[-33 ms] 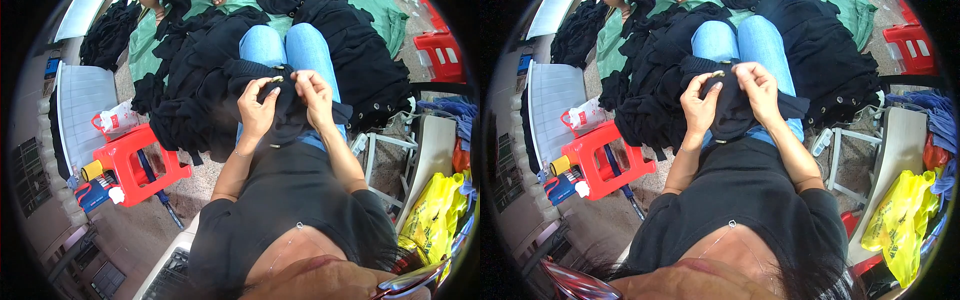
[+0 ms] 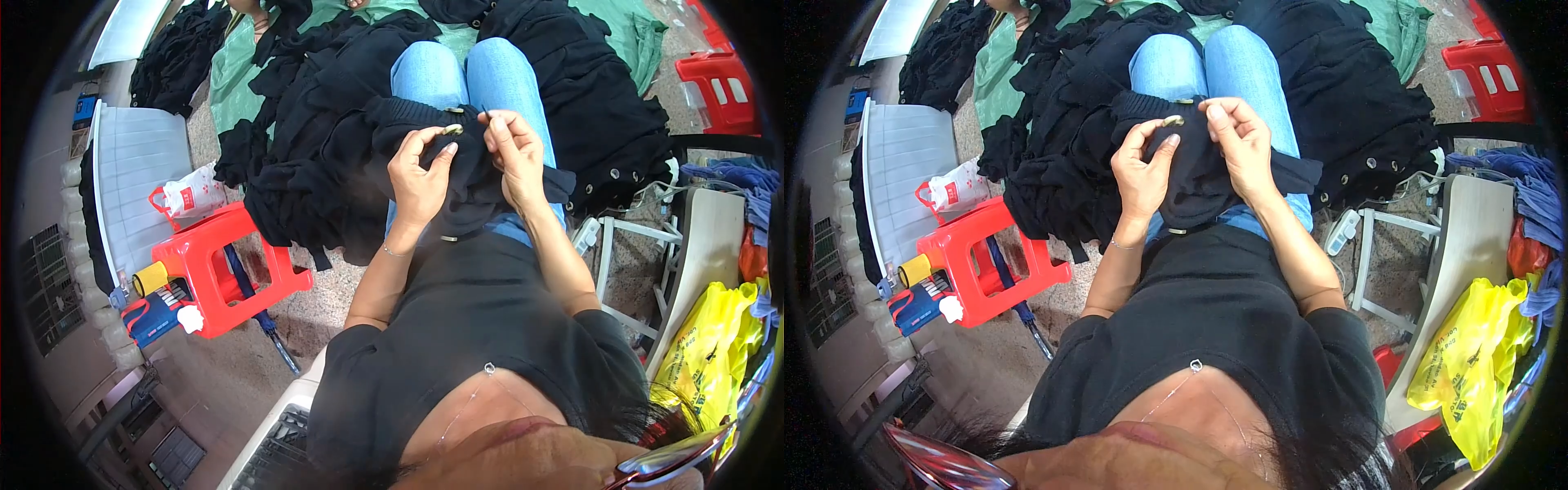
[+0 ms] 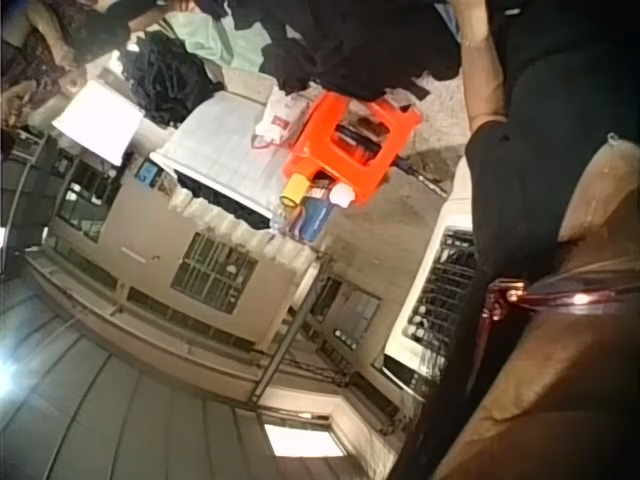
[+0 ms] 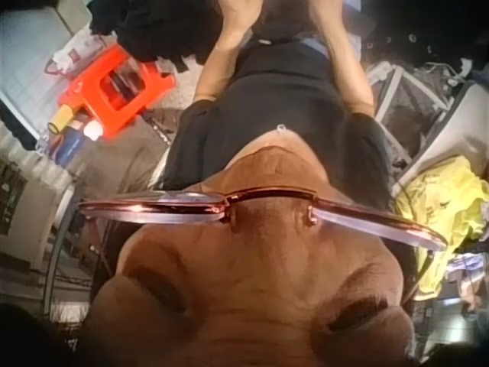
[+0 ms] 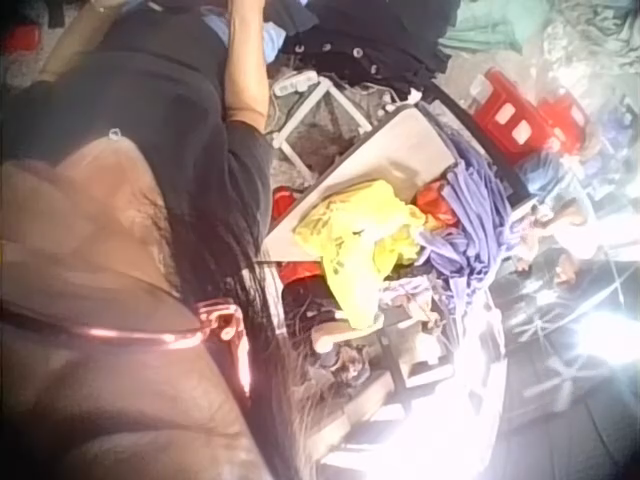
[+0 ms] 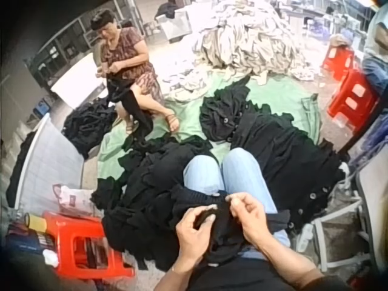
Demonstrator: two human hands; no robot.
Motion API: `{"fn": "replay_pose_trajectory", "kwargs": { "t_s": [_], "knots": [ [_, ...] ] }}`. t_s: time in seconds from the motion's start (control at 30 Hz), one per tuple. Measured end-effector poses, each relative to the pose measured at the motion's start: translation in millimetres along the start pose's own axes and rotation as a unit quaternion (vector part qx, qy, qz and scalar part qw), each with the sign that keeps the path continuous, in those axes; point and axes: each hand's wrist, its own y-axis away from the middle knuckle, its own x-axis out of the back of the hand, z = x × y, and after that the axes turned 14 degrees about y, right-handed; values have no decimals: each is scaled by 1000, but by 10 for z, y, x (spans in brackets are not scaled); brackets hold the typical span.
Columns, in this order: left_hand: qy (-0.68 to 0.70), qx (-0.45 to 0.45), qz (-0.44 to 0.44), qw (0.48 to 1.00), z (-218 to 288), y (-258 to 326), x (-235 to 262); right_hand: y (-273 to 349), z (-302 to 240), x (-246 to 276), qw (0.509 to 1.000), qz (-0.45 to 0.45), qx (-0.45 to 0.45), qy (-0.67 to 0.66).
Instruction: Trim loose threads and inspect buttons on black garments in a manufacturing workshop.
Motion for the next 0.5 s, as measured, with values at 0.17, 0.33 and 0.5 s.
{"fn": "replay_pose_trajectory", "kwargs": {
  "t_s": [0.17,0.33,0.5],
  "knots": [
    [129,104,-16,986,110,-30,-10,-131,-27,25,962,-62,114,240],
    [210,220,-100,947,261,33,176,-189,-289,99,961,97,171,197],
    [364,171,-196,894,1142,-16,373,351,-1203,98,812,204,443,322]
  ]
}}
